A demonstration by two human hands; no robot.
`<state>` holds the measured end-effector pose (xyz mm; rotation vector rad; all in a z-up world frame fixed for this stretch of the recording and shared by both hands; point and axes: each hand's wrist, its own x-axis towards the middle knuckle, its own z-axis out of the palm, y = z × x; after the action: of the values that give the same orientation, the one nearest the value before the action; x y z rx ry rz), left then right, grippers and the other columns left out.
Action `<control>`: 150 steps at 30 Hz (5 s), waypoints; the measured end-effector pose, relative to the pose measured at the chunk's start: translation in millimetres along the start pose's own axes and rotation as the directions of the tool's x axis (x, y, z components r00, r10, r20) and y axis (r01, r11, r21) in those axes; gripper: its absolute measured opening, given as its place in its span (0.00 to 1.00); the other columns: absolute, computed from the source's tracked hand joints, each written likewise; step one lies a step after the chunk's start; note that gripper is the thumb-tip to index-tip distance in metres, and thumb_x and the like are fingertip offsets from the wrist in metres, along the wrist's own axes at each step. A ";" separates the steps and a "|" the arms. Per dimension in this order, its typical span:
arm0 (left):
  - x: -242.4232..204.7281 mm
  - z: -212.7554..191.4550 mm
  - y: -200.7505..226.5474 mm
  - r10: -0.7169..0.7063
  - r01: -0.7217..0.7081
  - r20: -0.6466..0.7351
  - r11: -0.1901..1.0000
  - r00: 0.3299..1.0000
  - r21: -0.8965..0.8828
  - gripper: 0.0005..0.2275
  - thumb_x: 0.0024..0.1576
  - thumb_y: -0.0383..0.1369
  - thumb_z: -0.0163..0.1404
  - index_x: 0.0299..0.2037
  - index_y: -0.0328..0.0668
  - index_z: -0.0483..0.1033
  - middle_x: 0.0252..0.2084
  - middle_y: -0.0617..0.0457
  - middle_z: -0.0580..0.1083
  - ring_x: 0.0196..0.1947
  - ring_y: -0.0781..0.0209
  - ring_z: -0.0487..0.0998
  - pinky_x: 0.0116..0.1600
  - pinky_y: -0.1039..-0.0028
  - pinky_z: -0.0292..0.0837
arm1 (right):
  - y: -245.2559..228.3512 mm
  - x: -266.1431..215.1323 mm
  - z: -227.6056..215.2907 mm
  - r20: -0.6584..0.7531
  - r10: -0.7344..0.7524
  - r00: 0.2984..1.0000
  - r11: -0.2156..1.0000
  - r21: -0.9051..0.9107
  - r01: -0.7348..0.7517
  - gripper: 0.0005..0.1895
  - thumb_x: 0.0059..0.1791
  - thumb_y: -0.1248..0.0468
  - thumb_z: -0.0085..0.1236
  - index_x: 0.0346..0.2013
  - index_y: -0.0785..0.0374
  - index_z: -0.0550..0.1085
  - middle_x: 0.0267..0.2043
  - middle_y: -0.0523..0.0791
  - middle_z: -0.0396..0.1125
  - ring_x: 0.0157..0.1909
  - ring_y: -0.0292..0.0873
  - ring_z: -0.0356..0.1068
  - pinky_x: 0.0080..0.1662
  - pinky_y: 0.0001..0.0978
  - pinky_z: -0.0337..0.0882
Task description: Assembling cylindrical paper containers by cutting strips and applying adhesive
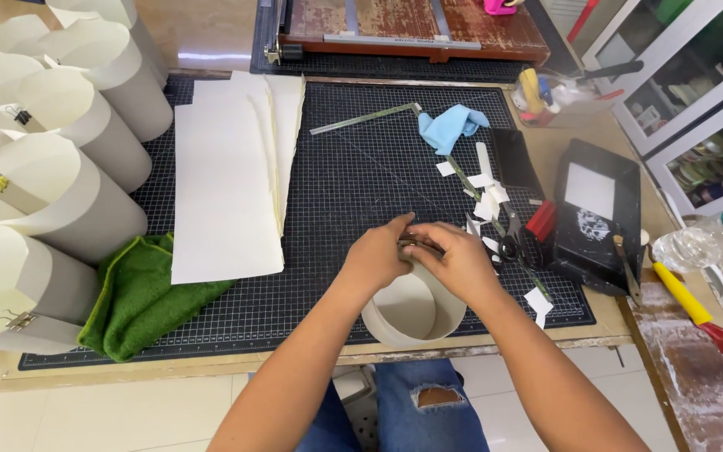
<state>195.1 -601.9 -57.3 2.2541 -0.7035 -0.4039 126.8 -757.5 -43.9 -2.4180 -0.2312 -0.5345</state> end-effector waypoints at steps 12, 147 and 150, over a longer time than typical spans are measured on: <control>3.7 7.6 0.3 -0.036 0.038 -0.047 0.998 0.998 0.056 0.23 0.55 0.23 0.53 0.63 0.40 0.73 0.51 0.36 0.79 0.53 0.35 0.80 0.52 0.50 0.80 | -6.5 9.2 -21.3 -0.216 0.161 0.963 0.959 0.264 -0.101 0.06 0.51 0.64 0.66 0.42 0.56 0.84 0.37 0.44 0.79 0.42 0.38 0.78 0.45 0.32 0.77; -31.5 80.6 34.8 0.329 -0.544 -0.626 0.819 0.707 -0.184 0.02 0.54 0.27 0.62 0.31 0.42 0.83 0.30 0.56 0.81 0.34 0.54 0.83 0.41 0.70 0.80 | 18.0 -89.3 -40.8 -0.042 0.407 0.913 0.818 0.461 -0.344 0.12 0.52 0.72 0.55 0.47 0.64 0.82 0.40 0.53 0.79 0.41 0.48 0.81 0.44 0.43 0.83; -33.5 75.0 43.5 0.344 -0.556 -0.637 0.815 0.690 -0.161 0.04 0.53 0.25 0.63 0.28 0.40 0.82 0.28 0.54 0.80 0.31 0.52 0.82 0.38 0.69 0.80 | 22.9 -94.2 -35.7 -0.055 0.410 0.910 0.833 0.430 -0.349 0.12 0.50 0.71 0.59 0.48 0.63 0.82 0.40 0.51 0.79 0.41 0.46 0.81 0.43 0.41 0.83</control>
<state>116.9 -648.8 -74.6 1.6374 -0.7570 0.3906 37.2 -800.6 -71.9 -1.9292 0.1889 -0.4236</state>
